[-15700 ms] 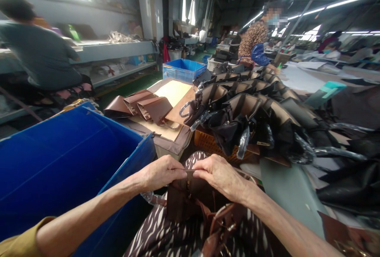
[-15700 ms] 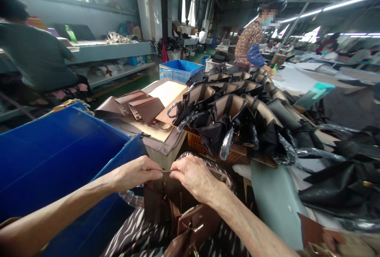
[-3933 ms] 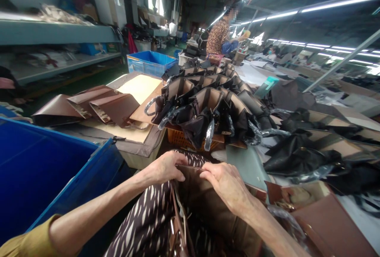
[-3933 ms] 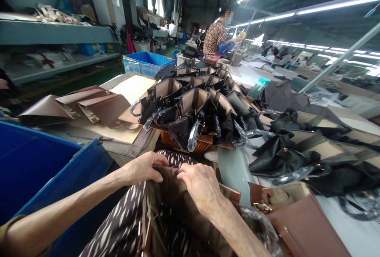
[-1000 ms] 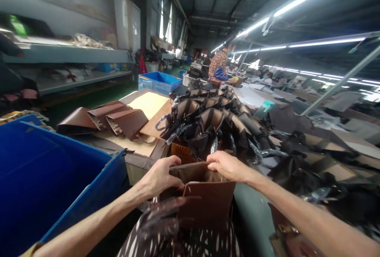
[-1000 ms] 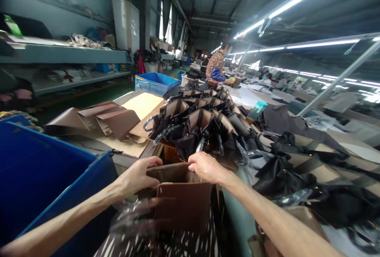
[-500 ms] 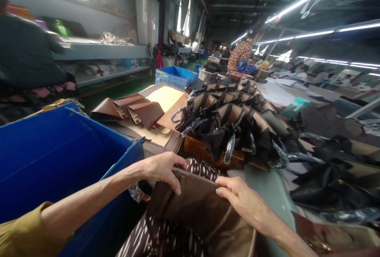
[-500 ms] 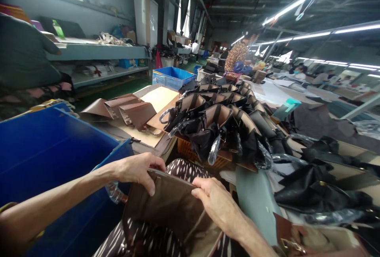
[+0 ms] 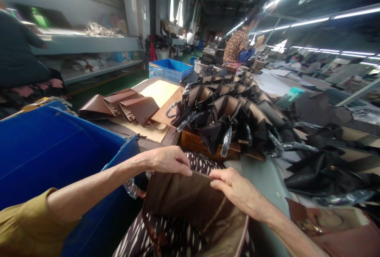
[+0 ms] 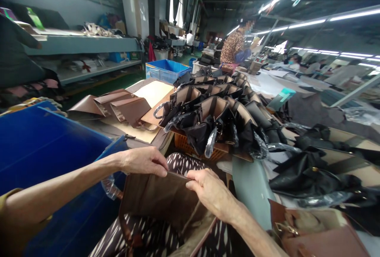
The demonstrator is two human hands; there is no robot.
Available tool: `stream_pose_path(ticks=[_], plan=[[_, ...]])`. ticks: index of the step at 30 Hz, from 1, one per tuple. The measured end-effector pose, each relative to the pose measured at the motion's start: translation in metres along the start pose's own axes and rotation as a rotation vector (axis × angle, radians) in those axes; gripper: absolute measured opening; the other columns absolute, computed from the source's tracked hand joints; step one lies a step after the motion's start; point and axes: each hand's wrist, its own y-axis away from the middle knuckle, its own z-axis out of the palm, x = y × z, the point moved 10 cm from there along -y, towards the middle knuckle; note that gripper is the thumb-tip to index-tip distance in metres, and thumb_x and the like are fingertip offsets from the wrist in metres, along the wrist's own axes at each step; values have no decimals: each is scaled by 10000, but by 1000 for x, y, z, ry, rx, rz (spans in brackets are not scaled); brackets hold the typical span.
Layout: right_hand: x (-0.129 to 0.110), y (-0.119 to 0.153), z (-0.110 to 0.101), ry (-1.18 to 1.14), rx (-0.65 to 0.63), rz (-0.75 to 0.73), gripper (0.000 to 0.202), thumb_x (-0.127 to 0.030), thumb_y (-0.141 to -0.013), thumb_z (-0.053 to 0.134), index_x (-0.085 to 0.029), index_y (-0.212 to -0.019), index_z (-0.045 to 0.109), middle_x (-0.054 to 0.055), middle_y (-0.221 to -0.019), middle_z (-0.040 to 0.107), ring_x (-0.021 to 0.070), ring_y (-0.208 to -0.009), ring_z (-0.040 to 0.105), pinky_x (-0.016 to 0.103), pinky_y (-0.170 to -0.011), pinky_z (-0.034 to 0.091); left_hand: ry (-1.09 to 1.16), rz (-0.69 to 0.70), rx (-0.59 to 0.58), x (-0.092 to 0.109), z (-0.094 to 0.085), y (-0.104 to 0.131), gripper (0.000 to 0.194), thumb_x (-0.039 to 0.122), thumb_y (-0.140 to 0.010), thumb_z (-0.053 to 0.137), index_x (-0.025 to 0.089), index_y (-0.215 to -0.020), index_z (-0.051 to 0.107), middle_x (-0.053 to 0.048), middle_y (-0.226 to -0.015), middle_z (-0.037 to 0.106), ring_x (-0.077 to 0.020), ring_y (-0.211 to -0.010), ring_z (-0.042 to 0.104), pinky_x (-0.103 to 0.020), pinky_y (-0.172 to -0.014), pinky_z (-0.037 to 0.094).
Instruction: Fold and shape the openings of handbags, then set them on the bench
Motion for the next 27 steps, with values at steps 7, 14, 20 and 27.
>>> stream_pose_path(ticks=[7, 14, 20, 27], plan=[[-1, -2, -2, 3, 3, -15, 241, -271, -798, 436, -186, -573, 427, -46, -556, 442, 113, -618, 440, 219, -558, 254, -59, -57, -168, 4, 8, -11, 289, 387, -721, 544, 181, -846, 703, 30, -652, 606, -107, -595, 495, -172, -507, 320], [-6, -1, -5, 12, -9, -32, 231, -244, -797, 436, -181, -575, 456, -53, -529, 429, 94, -570, 423, 215, -545, 248, -2, -126, -225, 7, 18, -18, 258, 356, -704, 563, 185, -829, 710, 22, -690, 643, -121, -630, 511, -181, -536, 339], [-7, 0, -6, 40, 13, -55, 217, -240, -799, 442, -187, -594, 493, -52, -538, 470, 96, -586, 455, 217, -563, 258, 42, -192, -219, 1, 21, -20, 245, 336, -678, 577, 171, -802, 708, 19, -642, 620, -126, -607, 508, -193, -522, 350], [-2, 0, -3, -57, -18, -79, 207, -272, -802, 450, -189, -647, 559, -53, -559, 474, 98, -578, 431, 210, -540, 263, 73, -198, -98, -3, 19, -22, 179, 281, -633, 576, 179, -702, 705, 42, -554, 570, -102, -538, 469, -190, -467, 291]])
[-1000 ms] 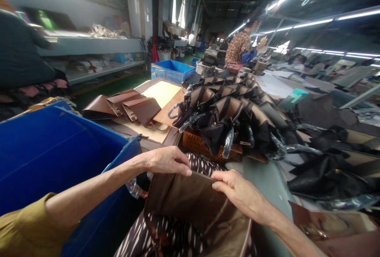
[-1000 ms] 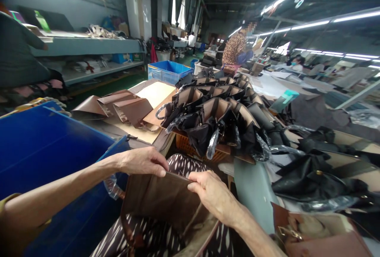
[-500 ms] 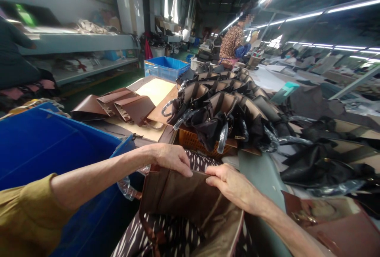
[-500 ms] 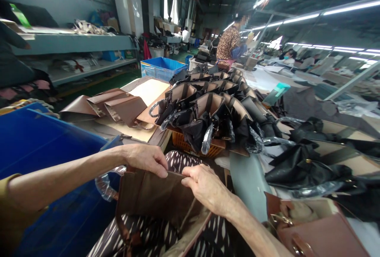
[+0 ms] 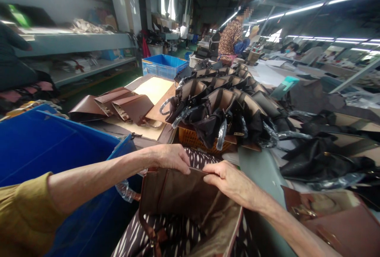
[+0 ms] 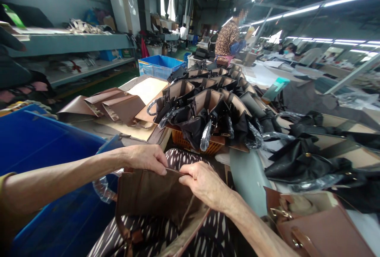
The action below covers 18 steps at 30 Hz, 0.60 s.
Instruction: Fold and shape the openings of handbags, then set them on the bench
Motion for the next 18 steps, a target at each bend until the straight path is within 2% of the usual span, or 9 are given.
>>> stream_pose_path(ticks=[5, 9, 18], plan=[[8, -2, 7, -95, -82, 29, 182, -350, -746, 546, -187, -725, 625, -57, -590, 473, 100, -589, 410, 200, -512, 260, 68, -38, 5, -7, 5, -1, 206, 298, -612, 574, 176, -718, 701, 41, -530, 541, -104, -509, 446, -197, -445, 285], [0, -5, 7, -116, -92, -32, 264, -347, -828, 436, -187, -807, 645, -45, -627, 509, 102, -597, 416, 202, -547, 289, 85, 13, -4, -3, 8, 1, 196, 302, -613, 575, 165, -688, 693, 51, -492, 484, -89, -478, 391, -205, -429, 248], [-11, -11, 5, 72, -77, -91, 291, -331, -864, 385, -200, -751, 618, -33, -634, 557, 114, -623, 493, 216, -584, 315, 154, 38, -10, 1, 12, 4, 157, 271, -629, 559, 147, -636, 655, 55, -468, 438, -78, -449, 346, -221, -419, 193]])
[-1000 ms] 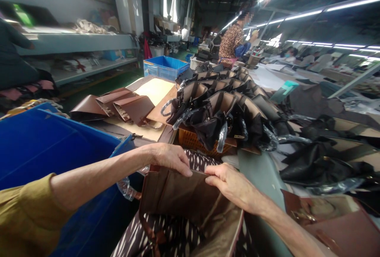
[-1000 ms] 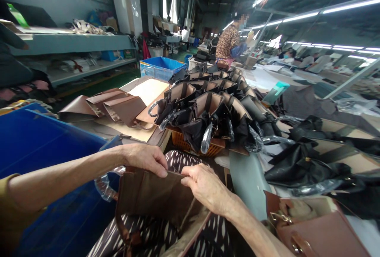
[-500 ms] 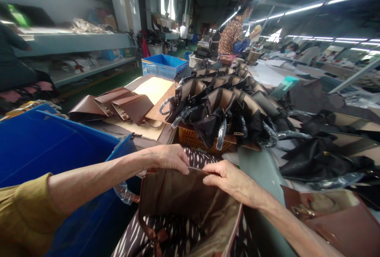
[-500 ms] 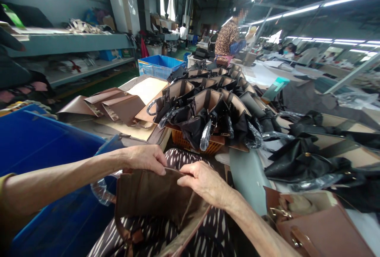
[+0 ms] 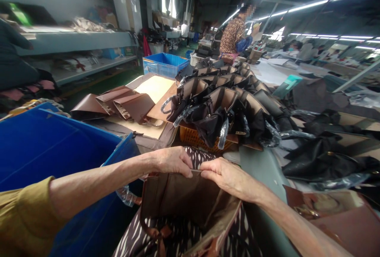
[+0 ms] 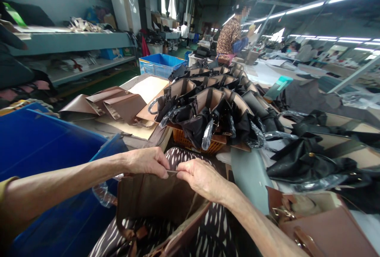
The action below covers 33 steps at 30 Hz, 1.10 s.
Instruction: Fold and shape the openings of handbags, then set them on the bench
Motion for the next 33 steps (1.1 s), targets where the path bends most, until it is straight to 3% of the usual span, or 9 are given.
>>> stream_pose_path(ticks=[6, 10, 14, 16, 21, 26, 33], plan=[[-14, -3, 1, 86, 20, 5, 261, -195, -842, 360, -211, -923, 607, 24, -850, 648, 142, -786, 562, 232, -672, 340, -11, 25, 37, 3, 0, -3, 200, 263, -625, 562, 149, -472, 499, 73, -419, 333, -63, -418, 270, -234, -418, 159], [-19, -10, 5, 3, 49, 38, 243, -203, -815, 385, -192, -860, 623, 29, -813, 652, 145, -755, 561, 233, -648, 338, -31, 53, 55, 0, -5, -4, 239, 252, -627, 574, 145, -447, 460, 79, -418, 286, -57, -424, 247, -228, -413, 152], [-22, -15, 10, -191, 17, 7, 204, -273, -811, 426, -209, -760, 613, -30, -720, 611, 121, -691, 524, 215, -600, 316, 17, 64, -85, -1, -8, 6, 128, 263, -624, 636, 136, -639, 647, 64, -517, 482, -71, -519, 395, -182, -472, 272], [-18, -16, 11, -216, 15, 30, 194, -266, -802, 434, -196, -677, 565, -51, -636, 547, 103, -640, 484, 209, -564, 290, 82, 59, -117, -5, -17, 16, 200, 291, -634, 656, 145, -768, 684, 42, -619, 572, -91, -598, 463, -174, -535, 331], [-6, -17, 14, -204, 4, 89, 243, -271, -790, 440, -175, -571, 391, -68, -538, 362, 74, -546, 365, 219, -502, 231, 121, 6, 56, -34, -47, 39, 355, 452, -731, 576, 134, -848, 685, -12, -706, 630, -121, -647, 516, -185, -580, 378], [-5, -22, 19, -207, -14, 78, 237, -274, -796, 425, -180, -587, 367, -68, -550, 346, 73, -547, 344, 223, -496, 222, 209, 2, 74, -51, -38, 46, 367, 458, -749, 551, 133, -873, 668, -11, -672, 600, -108, -583, 490, -192, -554, 382], [-9, -20, 18, -158, 2, 117, 311, -337, -826, 391, -181, -573, 301, -67, -536, 264, 69, -516, 280, 227, -464, 178, 126, 4, 147, -54, -32, 40, 227, 330, -697, 583, 164, -812, 684, 30, -583, 523, -85, -506, 421, -185, -491, 333]])
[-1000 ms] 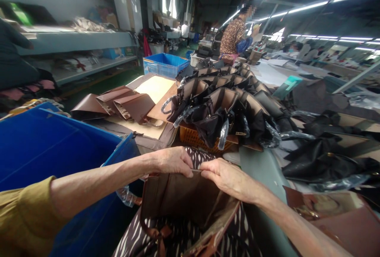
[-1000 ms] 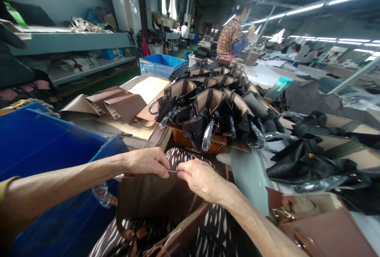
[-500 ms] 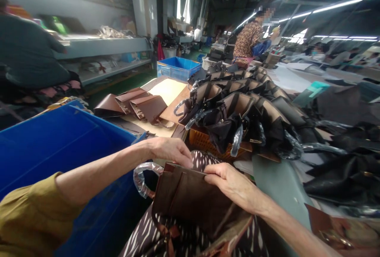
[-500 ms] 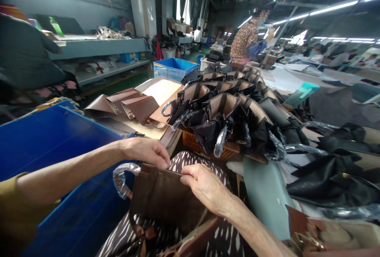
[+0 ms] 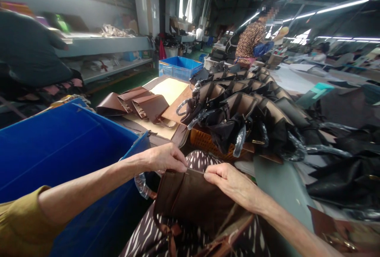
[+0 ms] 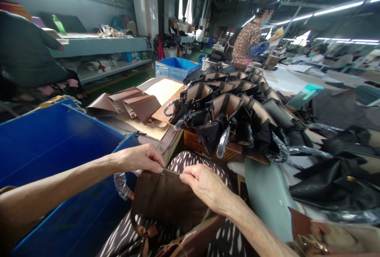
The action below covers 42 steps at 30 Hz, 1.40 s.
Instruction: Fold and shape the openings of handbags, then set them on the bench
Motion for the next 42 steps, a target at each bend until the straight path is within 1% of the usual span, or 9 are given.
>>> stream_pose_path(ticks=[4, 11, 17, 20, 24, 27, 32, 39, 42], plan=[[-8, 2, 0, 22, -5, -50, 299, -321, -840, 371, -179, -579, 337, -66, -540, 295, 68, -519, 304, 219, -474, 187, 20, -34, 40, -7, 1, 0, 224, 323, -698, 563, 154, -796, 672, 35, -544, 472, -79, -471, 389, -181, -440, 295], [-28, -3, 0, 171, 21, -150, 297, -325, -834, 418, -174, -578, 441, -58, -530, 387, 76, -538, 369, 226, -528, 212, 5, 63, 61, 10, 7, 4, 220, 319, -716, 542, 129, -735, 651, 42, -516, 413, -67, -446, 346, -175, -381, 223], [-40, -17, 7, 34, -9, -194, 216, -248, -804, 445, -178, -602, 478, -56, -565, 417, 80, -582, 405, 211, -535, 231, 69, 65, 82, 10, 10, 4, 274, 375, -739, 537, 121, -644, 576, 64, -463, 318, -55, -409, 267, -175, -353, 183], [-38, -21, 8, 3, 4, -163, 236, -252, -796, 447, -175, -573, 451, -58, -536, 384, 81, -560, 392, 213, -523, 229, 152, 38, 56, 7, 8, 10, 350, 463, -749, 533, 120, -691, 576, 61, -501, 337, -54, -441, 291, -158, -379, 223], [-35, -23, 8, 8, 9, -125, 274, -276, -792, 450, -171, -541, 412, -56, -513, 357, 82, -539, 379, 219, -507, 221, 252, -9, 91, 2, -5, 23, 457, 550, -773, 464, 117, -806, 605, 11, -630, 475, -87, -554, 430, -174, -481, 369], [-34, -22, 9, 9, 4, -112, 283, -282, -796, 442, -170, -538, 413, -53, -514, 365, 84, -532, 376, 226, -500, 216, 185, -9, 117, 0, -11, 28, 445, 519, -778, 473, 98, -746, 612, -7, -644, 507, -99, -586, 460, -187, -525, 396], [-38, -22, 10, 2, 1, -126, 284, -279, -798, 448, -168, -541, 403, -59, -508, 349, 76, -525, 350, 223, -498, 209, -16, 1, 161, -6, -8, 25, 289, 369, -764, 511, 108, -691, 612, 25, -570, 457, -76, -525, 403, -164, -469, 325], [-35, -20, 13, -29, 1, -128, 280, -260, -786, 467, -163, -531, 403, -61, -506, 310, 73, -529, 333, 220, -504, 202, -269, 195, 246, 22, -4, 29, 264, 253, -797, 458, 116, -607, 580, 20, -598, 512, -70, -544, 435, -164, -505, 313], [-32, -19, 14, -49, -4, -135, 294, -259, -779, 471, -159, -513, 395, -60, -504, 277, 73, -519, 320, 223, -498, 194, -278, 223, 281, 23, -6, 30, 262, 240, -804, 464, 119, -608, 588, 20, -598, 526, -69, -553, 443, -160, -524, 317]])
